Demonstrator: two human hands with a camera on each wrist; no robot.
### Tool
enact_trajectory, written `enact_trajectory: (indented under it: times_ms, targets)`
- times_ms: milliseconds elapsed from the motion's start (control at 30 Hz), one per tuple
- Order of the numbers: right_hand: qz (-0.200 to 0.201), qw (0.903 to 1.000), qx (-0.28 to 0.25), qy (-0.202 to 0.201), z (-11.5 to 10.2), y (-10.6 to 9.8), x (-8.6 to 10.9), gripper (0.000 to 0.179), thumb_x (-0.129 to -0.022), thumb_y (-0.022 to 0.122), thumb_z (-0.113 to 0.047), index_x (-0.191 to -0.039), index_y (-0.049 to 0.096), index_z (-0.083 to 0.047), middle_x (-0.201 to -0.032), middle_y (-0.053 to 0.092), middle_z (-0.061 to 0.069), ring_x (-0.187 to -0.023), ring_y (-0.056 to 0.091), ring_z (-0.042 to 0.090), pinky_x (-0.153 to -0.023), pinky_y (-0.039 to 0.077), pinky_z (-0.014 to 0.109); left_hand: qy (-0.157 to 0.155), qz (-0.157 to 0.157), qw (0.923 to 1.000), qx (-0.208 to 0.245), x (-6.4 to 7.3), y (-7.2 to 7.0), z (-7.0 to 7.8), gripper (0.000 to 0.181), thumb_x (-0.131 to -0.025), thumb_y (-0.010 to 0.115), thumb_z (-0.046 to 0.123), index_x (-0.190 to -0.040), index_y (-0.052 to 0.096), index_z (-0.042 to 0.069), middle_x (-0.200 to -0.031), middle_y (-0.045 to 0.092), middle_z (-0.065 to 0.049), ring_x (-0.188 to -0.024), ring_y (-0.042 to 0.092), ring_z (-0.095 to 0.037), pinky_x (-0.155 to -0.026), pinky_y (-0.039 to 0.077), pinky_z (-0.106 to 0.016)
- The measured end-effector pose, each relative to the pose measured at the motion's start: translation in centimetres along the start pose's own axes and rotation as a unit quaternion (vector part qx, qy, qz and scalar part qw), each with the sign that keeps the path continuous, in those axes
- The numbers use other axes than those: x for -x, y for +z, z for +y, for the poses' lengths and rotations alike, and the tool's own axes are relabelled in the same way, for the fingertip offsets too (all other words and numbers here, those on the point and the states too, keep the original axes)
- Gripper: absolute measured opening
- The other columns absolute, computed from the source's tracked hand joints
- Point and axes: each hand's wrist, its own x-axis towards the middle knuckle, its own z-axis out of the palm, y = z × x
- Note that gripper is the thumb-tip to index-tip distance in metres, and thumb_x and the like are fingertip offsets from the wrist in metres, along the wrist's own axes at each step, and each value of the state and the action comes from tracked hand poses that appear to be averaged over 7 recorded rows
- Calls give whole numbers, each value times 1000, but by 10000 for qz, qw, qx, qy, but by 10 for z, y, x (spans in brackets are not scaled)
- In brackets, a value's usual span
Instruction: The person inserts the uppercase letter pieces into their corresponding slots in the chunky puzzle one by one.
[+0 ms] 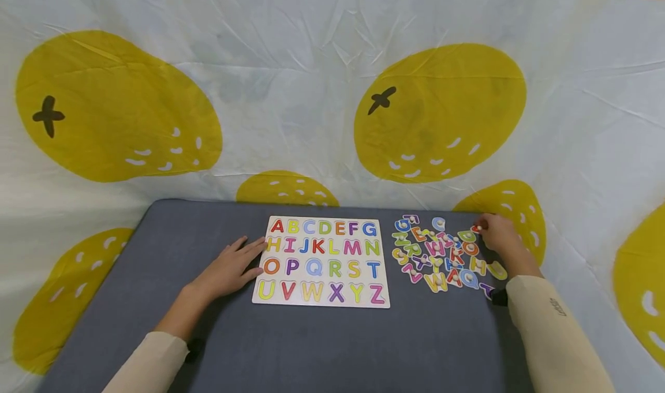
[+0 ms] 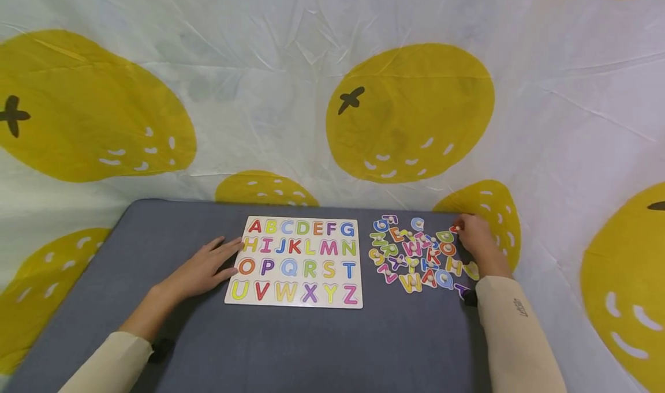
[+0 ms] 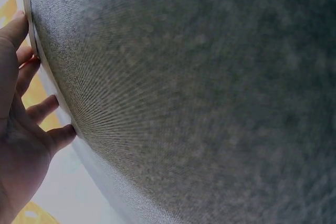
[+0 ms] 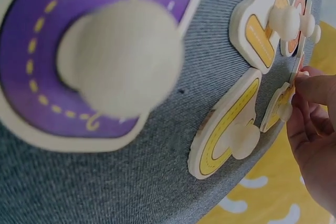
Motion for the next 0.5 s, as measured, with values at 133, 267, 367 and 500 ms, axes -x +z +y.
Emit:
enact_trajectory:
  times_ms: [133, 267, 367, 500]
  targets:
    - [14, 10000, -31, 46, -2, -4, 4, 26, -101, 60, -3, -122, 61, 12, -114, 61, 34, -97, 55, 45, -98, 49, 65, 32, 2, 10000, 14, -1, 1, -1, 67, -101, 67, 36, -160, 42, 14, -165, 41, -8, -151, 30, -50, -114, 28, -75]
    - [200, 9998, -76, -39, -8, -7, 7, 25, -103, 60, -8, -120, 61, 11, -111, 63, 33, -96, 55, 45, -97, 49, 65, -20, -50, 10000, 51, -1, 2, -2, 68, -101, 67, 37, -160, 41, 15, -166, 40, -7, -152, 29, -49, -115, 27, -75]
    - [404, 9989, -72, -246, -15, -10, 10, 24, -103, 62, -10, -116, 63, 10, -107, 65, 31, -93, 56, 43, -92, 50, 62, -26, -46, 10000, 58, -1, 2, -3, 69, -101, 67, 37, -160, 41, 15, -165, 40, -7, -152, 29, -50, -115, 27, -75]
    - [564, 9967, -85, -577, -27, -13, 14, 22, -101, 65, -11, -112, 65, 8, -101, 67, 27, -88, 58, 38, -85, 52, 58, -53, -67, 9999, 82, 0, 1, -4, 69, -101, 67, 39, -160, 41, 16, -165, 40, -7, -153, 28, -50, -115, 26, -76]
